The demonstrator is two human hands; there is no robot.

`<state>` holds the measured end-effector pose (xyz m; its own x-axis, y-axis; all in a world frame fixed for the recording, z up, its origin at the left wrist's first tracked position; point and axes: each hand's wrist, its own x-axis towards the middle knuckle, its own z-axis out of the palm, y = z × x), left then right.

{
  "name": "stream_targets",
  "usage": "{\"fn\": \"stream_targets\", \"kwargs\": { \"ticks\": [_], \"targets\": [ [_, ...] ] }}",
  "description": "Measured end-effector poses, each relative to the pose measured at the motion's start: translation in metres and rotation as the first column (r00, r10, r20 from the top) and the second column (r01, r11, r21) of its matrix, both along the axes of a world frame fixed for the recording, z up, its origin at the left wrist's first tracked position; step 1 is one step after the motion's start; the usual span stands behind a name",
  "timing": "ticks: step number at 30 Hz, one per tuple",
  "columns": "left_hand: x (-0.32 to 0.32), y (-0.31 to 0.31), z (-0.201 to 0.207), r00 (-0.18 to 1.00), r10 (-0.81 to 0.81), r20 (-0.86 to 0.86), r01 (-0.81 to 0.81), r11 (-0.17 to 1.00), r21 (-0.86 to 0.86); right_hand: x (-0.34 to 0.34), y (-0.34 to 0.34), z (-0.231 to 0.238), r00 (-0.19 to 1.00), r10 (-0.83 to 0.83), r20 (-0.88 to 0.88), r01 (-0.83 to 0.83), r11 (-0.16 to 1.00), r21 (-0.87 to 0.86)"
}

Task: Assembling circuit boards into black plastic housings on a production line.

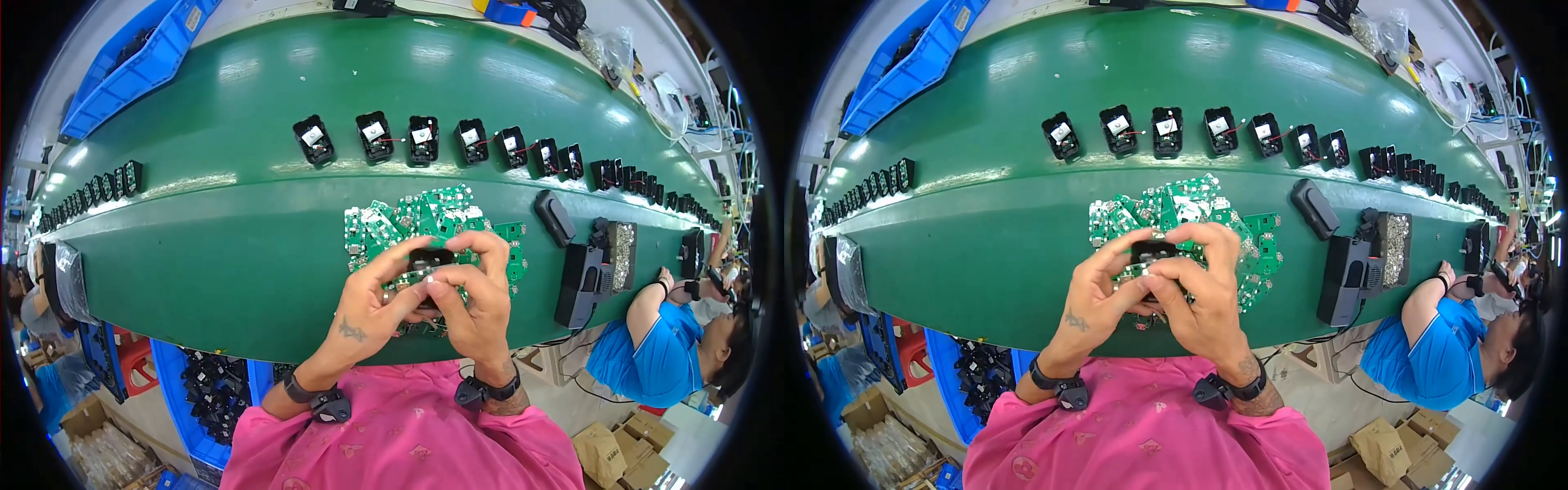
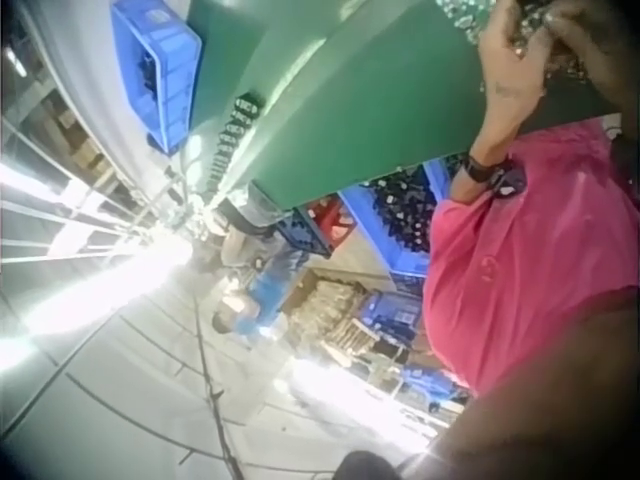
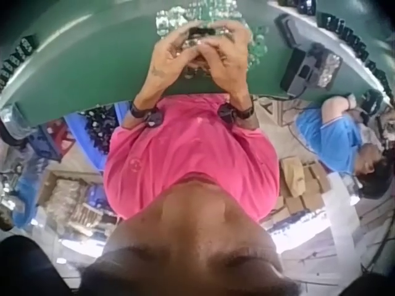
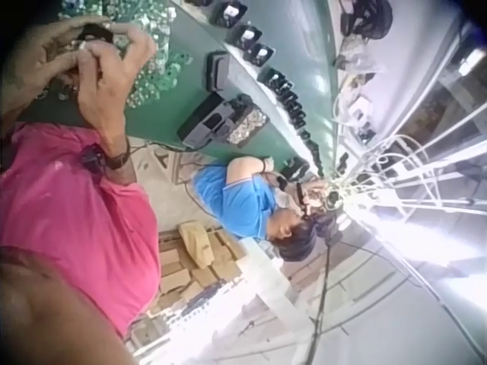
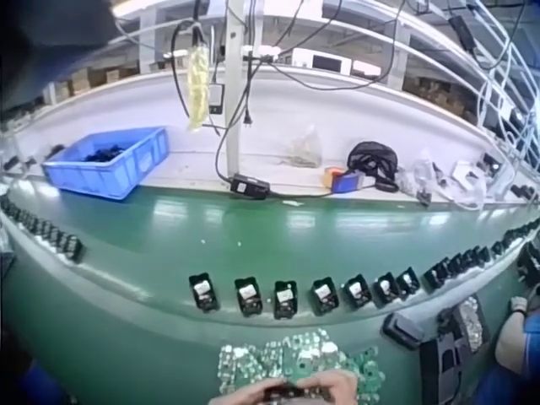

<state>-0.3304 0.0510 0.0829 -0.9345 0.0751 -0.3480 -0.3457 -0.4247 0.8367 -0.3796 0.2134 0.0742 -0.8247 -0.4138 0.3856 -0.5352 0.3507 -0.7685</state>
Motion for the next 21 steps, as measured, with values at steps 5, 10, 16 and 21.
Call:
{"fn": "stream_targets", "kwargs": {
  "ticks": [5,10,16,21],
  "targets": [
    [0.006,0.002,0.001,0.954,0.262,-0.148,-0.276,0.958,-0.079,0.013,-0.018,0.004,0.993,-0.121,-0.007,0.121,0.993,0.004],
    [0.01,-0.009,0.001,0.869,0.239,-0.433,-0.426,0.807,-0.409,0.002,-0.029,0.027,0.994,0.056,-0.093,-0.051,0.997,0.061],
    [0.014,-0.016,-0.003,0.847,0.166,-0.504,-0.449,0.732,-0.513,-0.007,-0.027,0.034,0.973,0.225,-0.056,-0.214,0.965,0.154],
    [0.01,-0.02,0.008,0.857,0.032,-0.515,-0.358,0.756,-0.548,-0.009,-0.018,0.037,0.965,0.259,0.044,-0.262,0.952,0.155]
  ]
}}
